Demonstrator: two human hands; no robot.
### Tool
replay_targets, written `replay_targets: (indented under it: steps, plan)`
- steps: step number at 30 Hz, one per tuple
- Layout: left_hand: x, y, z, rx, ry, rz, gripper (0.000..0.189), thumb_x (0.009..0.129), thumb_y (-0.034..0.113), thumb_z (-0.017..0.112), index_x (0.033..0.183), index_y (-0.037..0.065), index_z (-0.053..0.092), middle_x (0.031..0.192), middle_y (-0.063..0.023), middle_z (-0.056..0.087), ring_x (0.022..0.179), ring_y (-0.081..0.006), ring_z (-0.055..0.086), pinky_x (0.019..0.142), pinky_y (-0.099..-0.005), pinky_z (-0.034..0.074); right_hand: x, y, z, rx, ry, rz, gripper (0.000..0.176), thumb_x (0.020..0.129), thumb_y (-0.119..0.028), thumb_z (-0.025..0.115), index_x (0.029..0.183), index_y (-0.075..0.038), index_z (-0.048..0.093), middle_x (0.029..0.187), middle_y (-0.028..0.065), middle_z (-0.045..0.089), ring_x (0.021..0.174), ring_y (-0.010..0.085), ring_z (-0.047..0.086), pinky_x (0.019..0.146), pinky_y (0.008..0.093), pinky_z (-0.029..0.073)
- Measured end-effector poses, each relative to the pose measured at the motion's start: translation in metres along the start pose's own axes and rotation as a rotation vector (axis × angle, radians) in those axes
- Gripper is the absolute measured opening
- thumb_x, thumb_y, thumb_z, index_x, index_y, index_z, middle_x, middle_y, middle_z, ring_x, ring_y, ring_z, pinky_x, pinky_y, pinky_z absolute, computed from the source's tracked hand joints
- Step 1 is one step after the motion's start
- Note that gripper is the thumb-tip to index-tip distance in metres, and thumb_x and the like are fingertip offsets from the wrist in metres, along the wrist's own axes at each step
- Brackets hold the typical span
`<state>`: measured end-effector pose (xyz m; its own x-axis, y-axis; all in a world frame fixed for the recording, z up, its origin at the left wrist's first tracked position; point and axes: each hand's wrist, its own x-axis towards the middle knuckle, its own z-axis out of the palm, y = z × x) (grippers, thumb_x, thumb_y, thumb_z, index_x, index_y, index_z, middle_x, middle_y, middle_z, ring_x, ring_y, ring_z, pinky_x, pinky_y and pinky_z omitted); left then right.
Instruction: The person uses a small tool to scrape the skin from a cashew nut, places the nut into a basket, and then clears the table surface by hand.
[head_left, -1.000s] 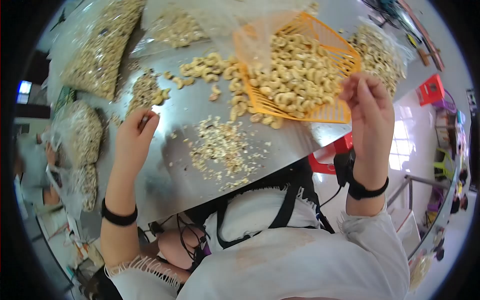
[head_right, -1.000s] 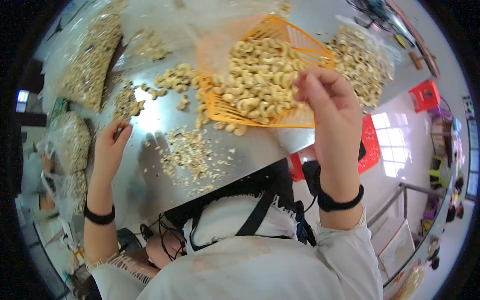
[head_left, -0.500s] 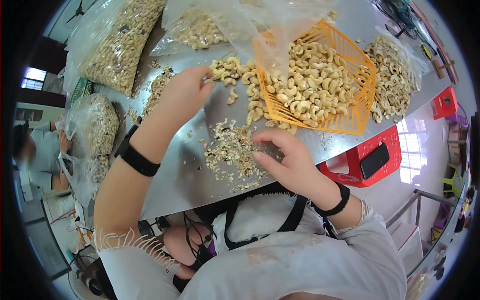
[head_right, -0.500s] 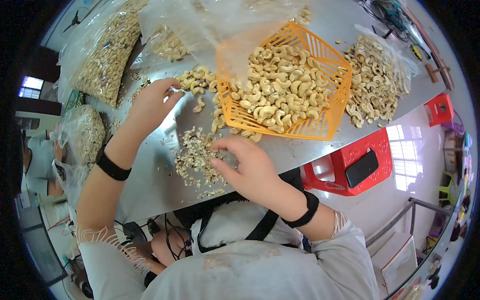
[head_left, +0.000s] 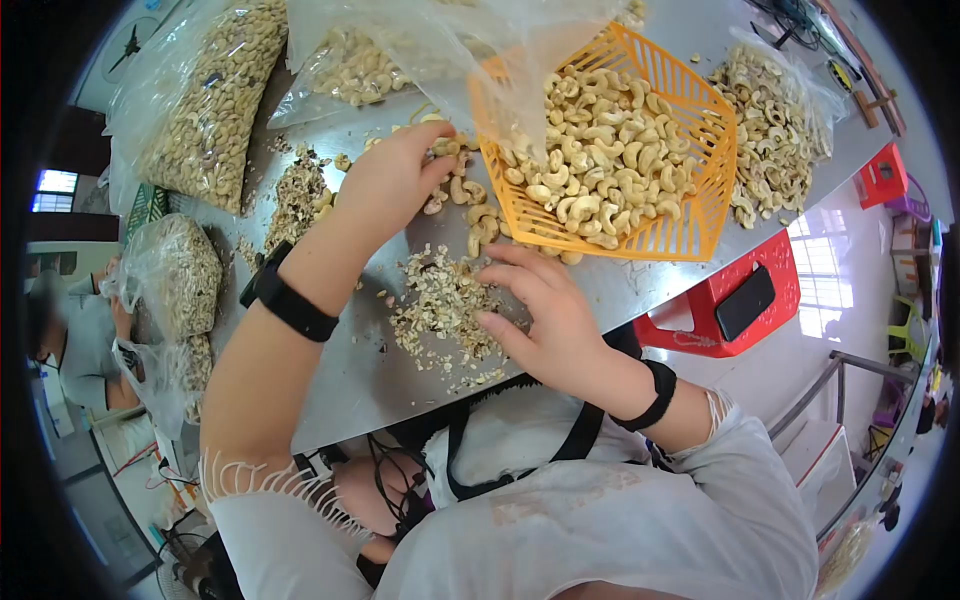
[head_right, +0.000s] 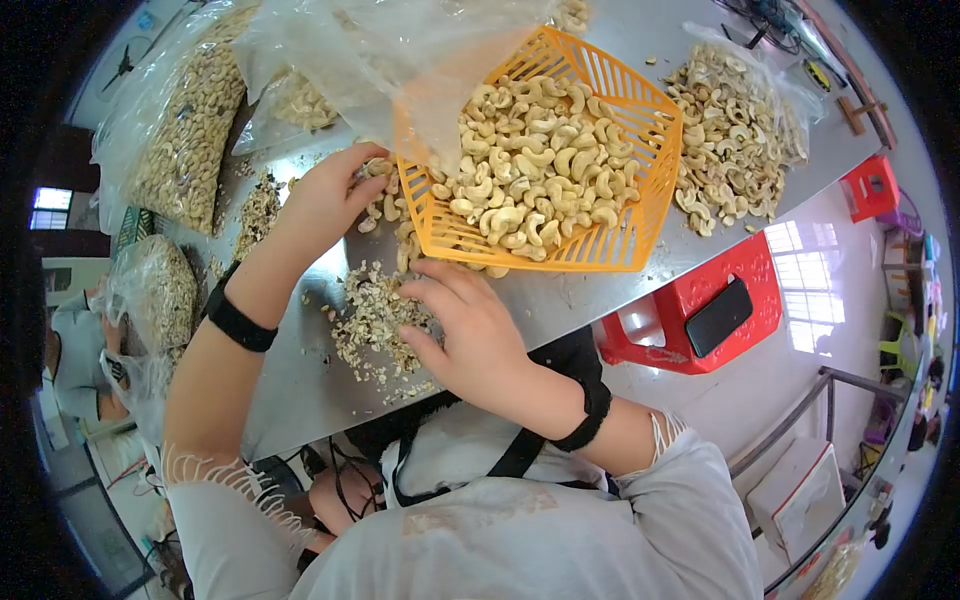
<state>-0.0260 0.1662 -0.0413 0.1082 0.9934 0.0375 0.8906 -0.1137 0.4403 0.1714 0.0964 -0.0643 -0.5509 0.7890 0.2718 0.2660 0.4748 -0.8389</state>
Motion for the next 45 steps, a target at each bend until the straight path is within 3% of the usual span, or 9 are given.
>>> replay_targets:
  steps: [12, 15, 20, 25, 29, 32, 39, 42, 45]
  plan:
    - [-0.025, -0.012, -0.009, 0.046, 0.055, -0.041, 0.018, 0.072, 0.015, 0.057, 0.084, 0.002, 0.055, 0.076, -0.0102, 0.053, 0.064, -0.0190, 0.051, 0.060, -0.0283, 0.041, 0.003, 0.001, 0.004, -0.014, 0.049, -0.030, 0.024, 0.066, -0.012, 0.060, 0.088, -0.005, 0.051, 0.098, 0.0117, 0.050, 0.092, 0.0289, 0.047, 0.080, 0.0358, 0.036]
    - [-0.028, -0.015, -0.010, -0.092, 0.063, -0.025, 0.016, 0.074, 0.015, 0.055, 0.081, 0.001, 0.055, 0.068, -0.0055, 0.052, 0.061, -0.0145, 0.049, 0.057, -0.0250, 0.039, 0.002, 0.001, 0.005, 0.003, 0.057, -0.027, 0.024, 0.066, -0.012, 0.060, 0.087, -0.005, 0.051, 0.095, 0.0112, 0.051, 0.090, 0.0288, 0.047, 0.079, 0.0358, 0.037]
    - [-0.043, 0.013, -0.032, -0.683, -0.037, -0.471, 0.015, 0.078, 0.017, 0.052, 0.084, 0.004, 0.055, 0.054, 0.0055, 0.042, 0.045, -0.0008, 0.036, 0.042, -0.0150, 0.027, 0.002, 0.001, 0.005, 0.073, 0.060, -0.016, 0.022, 0.067, -0.011, 0.059, 0.087, -0.004, 0.052, 0.092, 0.0108, 0.052, 0.088, 0.0276, 0.048, 0.078, 0.0347, 0.037]
    - [-0.070, 0.037, -0.033, -0.940, -0.065, -0.512, 0.013, 0.079, 0.016, 0.050, 0.086, 0.005, 0.054, 0.054, 0.0060, 0.042, 0.043, -0.0002, 0.034, 0.039, -0.0134, 0.025, 0.000, -0.013, 0.003, 0.230, 0.008, 0.090, 0.022, 0.070, -0.012, 0.059, 0.089, -0.004, 0.052, 0.087, 0.0101, 0.052, 0.079, 0.0222, 0.050, 0.070, 0.0304, 0.041]
    - [-0.090, 0.056, -0.036, -1.043, -0.132, -0.446, 0.015, 0.079, 0.015, 0.051, 0.088, 0.003, 0.054, 0.058, 0.0043, 0.046, 0.043, -0.0007, 0.036, 0.038, -0.0138, 0.026, -0.005, -0.022, 0.009, 0.630, -0.009, 0.277, 0.023, 0.075, -0.015, 0.057, 0.093, -0.001, 0.051, 0.079, 0.0058, 0.054, 0.068, 0.0121, 0.050, 0.061, 0.0242, 0.041]
    - [-0.099, 0.060, -0.038, -1.198, -0.227, -0.465, 0.015, 0.077, 0.011, 0.055, 0.090, 0.002, 0.054, 0.076, 0.0008, 0.055, 0.066, -0.0024, 0.048, 0.055, -0.0155, 0.036, -0.006, -0.027, 0.004, 0.835, -0.087, 0.394, 0.025, 0.078, -0.017, 0.055, 0.095, 0.001, 0.050, 0.076, 0.0029, 0.055, 0.065, 0.0076, 0.048, 0.060, 0.0214, 0.040]
    - [-0.114, 0.071, -0.031, -1.034, -0.121, -0.446, 0.019, 0.079, 0.007, 0.050, 0.097, 0.000, 0.051, 0.081, -0.0019, 0.054, 0.068, -0.0053, 0.048, 0.061, -0.0184, 0.039, 0.001, -0.036, -0.013, 1.079, -0.204, 0.596, 0.024, 0.079, -0.019, 0.054, 0.092, 0.000, 0.051, 0.077, 0.0026, 0.056, 0.067, 0.0052, 0.049, 0.060, 0.0180, 0.040]
    - [-0.124, 0.072, -0.025, -0.852, -0.055, -0.230, 0.029, 0.083, 0.013, 0.041, 0.110, 0.002, 0.042, 0.080, -0.0017, 0.050, 0.053, -0.0006, 0.035, 0.045, -0.0132, 0.026, 0.000, -0.032, -0.015, 1.165, -0.204, 0.592, 0.022, 0.079, -0.020, 0.055, 0.090, -0.001, 0.052, 0.078, 0.0029, 0.056, 0.068, 0.0055, 0.050, 0.060, 0.0181, 0.040]
    - [-0.129, 0.076, -0.024, -0.781, -0.092, -0.150, 0.034, 0.083, 0.009, 0.038, 0.117, 0.001, 0.034, 0.085, -0.0046, 0.050, 0.062, -0.0036, 0.042, 0.055, -0.0149, 0.033, -0.001, -0.032, -0.014, 1.201, -0.205, 0.559, 0.021, 0.079, -0.019, 0.054, 0.091, -0.001, 0.051, 0.079, 0.0030, 0.056, 0.069, 0.0059, 0.051, 0.060, 0.0180, 0.040]
